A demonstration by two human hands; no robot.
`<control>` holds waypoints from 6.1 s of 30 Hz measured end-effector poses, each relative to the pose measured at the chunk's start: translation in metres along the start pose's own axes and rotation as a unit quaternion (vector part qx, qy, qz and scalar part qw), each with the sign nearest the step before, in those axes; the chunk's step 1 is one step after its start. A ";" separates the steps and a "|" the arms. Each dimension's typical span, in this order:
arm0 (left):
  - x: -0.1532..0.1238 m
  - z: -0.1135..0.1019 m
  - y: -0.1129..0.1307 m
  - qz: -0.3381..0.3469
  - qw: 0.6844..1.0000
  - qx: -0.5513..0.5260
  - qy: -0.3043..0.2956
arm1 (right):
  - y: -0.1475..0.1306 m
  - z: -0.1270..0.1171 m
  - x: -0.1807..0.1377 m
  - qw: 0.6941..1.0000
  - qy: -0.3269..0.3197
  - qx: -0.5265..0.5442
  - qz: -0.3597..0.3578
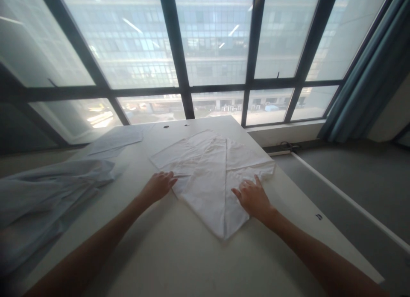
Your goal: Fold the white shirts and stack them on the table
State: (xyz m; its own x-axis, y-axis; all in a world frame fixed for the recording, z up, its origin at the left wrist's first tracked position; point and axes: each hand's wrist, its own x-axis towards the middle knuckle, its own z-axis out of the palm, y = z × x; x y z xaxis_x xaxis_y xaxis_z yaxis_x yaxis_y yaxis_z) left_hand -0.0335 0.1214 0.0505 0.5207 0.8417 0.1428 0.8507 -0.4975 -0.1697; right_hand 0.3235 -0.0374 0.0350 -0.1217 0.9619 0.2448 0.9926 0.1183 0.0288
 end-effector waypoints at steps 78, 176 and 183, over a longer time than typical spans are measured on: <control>-0.048 0.023 0.065 -0.058 0.991 -0.106 -0.065 | 0.105 0.042 0.096 0.993 0.066 0.028 0.098; -0.120 0.038 -0.118 0.119 0.931 -0.345 0.027 | 0.093 0.059 0.052 0.976 0.073 0.136 -0.156; -0.127 0.027 -0.115 0.124 0.917 -0.380 0.017 | 0.105 0.050 0.047 0.980 0.079 0.122 -0.139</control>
State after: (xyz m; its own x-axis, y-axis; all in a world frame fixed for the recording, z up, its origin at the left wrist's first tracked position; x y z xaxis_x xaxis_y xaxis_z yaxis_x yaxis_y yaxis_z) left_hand -0.1992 0.0775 0.0254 0.6953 0.6829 0.2242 0.5042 -0.6857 0.5249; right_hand 0.4220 0.0328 0.0012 -0.3659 0.8365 0.4078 0.8894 0.4434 -0.1116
